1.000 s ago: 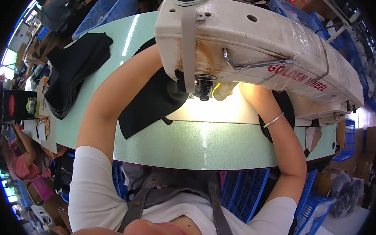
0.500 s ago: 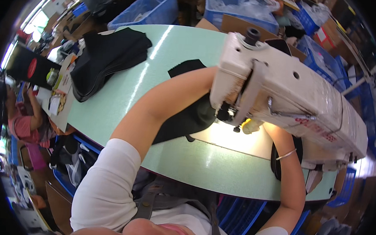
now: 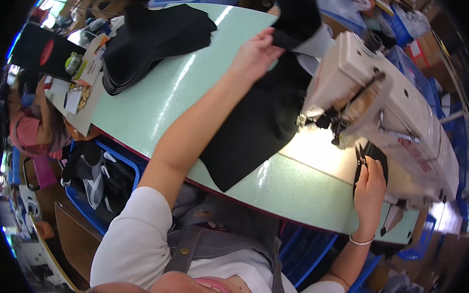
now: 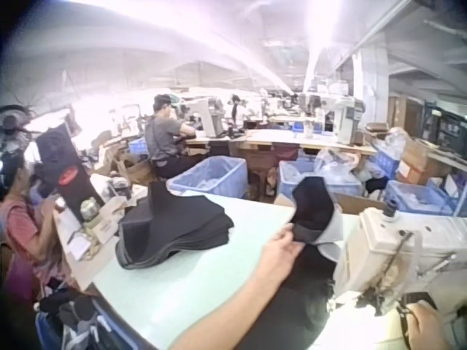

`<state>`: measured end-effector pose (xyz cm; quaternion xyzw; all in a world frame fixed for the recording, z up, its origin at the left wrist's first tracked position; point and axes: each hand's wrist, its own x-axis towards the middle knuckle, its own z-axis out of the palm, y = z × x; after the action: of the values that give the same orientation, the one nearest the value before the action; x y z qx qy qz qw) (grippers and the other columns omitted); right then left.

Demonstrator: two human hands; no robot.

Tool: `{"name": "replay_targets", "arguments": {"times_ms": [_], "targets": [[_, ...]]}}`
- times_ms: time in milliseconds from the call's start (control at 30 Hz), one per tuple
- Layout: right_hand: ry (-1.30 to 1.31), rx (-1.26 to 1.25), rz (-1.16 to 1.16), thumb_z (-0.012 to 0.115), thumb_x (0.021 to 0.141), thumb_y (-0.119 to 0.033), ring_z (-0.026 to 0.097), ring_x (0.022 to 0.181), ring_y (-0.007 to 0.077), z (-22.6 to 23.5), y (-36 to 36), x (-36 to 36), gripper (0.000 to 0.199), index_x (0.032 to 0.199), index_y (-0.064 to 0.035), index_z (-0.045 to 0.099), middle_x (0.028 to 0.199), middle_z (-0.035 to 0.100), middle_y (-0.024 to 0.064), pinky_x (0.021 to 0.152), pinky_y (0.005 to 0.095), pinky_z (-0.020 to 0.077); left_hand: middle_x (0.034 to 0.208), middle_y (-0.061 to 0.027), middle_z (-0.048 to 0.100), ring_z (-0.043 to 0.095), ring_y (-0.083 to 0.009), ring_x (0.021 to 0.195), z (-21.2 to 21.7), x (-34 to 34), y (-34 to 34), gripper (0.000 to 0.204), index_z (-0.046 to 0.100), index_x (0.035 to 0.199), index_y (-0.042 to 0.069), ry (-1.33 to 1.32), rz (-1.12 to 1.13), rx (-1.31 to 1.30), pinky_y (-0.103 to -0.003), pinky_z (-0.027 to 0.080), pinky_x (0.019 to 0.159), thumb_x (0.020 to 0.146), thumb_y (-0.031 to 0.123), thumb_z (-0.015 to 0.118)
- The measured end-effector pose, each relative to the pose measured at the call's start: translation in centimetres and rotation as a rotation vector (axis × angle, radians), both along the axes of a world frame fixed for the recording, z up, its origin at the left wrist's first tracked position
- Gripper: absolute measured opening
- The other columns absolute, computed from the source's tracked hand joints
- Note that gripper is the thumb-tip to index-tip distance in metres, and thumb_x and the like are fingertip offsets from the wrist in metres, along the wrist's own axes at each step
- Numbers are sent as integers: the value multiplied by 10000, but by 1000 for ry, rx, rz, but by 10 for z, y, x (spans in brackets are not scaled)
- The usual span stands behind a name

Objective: The person sews pieces of fabric together using a sewing machine.

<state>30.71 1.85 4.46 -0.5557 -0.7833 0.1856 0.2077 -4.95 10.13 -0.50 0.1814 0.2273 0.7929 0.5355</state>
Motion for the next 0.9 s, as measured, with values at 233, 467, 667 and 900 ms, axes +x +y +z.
{"name": "replay_targets", "arguments": {"times_ms": [233, 467, 667, 900], "targets": [[265, -277, 250, 558, 944, -77, 494, 737, 78, -1, -32, -10, 190, 1113, 6, 580, 853, 545, 21, 664, 223, 400, 1283, -140, 582, 579, -306, 1167, -27, -17, -40, 397, 451, 1357, 60, -407, -585, 418, -406, 461, 1025, 990, 210, 416], [617, -666, 284, 597, 952, -148, 534, 755, 57, -21, -38, -87, 261, 1152, 18, 587, 859, 620, -5, 661, 219, 434, 613, -23, 358, 356, -136, 568, 0, -14, -77, 286, 558, 870, 32, -143, -742, 328, -288, 340, 574, 951, 291, 469], [513, -404, 225, 603, 945, -214, 559, 683, 100, -37, -18, -106, 326, 1173, 18, 583, 825, 650, 55, 629, 257, 456, 811, -51, 561, 546, -154, 772, 43, -27, -109, 216, 509, 852, 51, 1040, -550, 118, -280, 450, 868, 882, 247, 596], [-27, 658, 311, 689, 823, -145, 581, 633, 194, -37, -14, -125, 341, 1136, -26, 621, 859, 578, 59, 497, 296, 469, 1329, -88, 513, 503, -192, 1231, 58, -8, -149, 386, 563, 1182, 52, 1016, -537, -370, -339, 387, 1037, 827, 118, 698]]}}
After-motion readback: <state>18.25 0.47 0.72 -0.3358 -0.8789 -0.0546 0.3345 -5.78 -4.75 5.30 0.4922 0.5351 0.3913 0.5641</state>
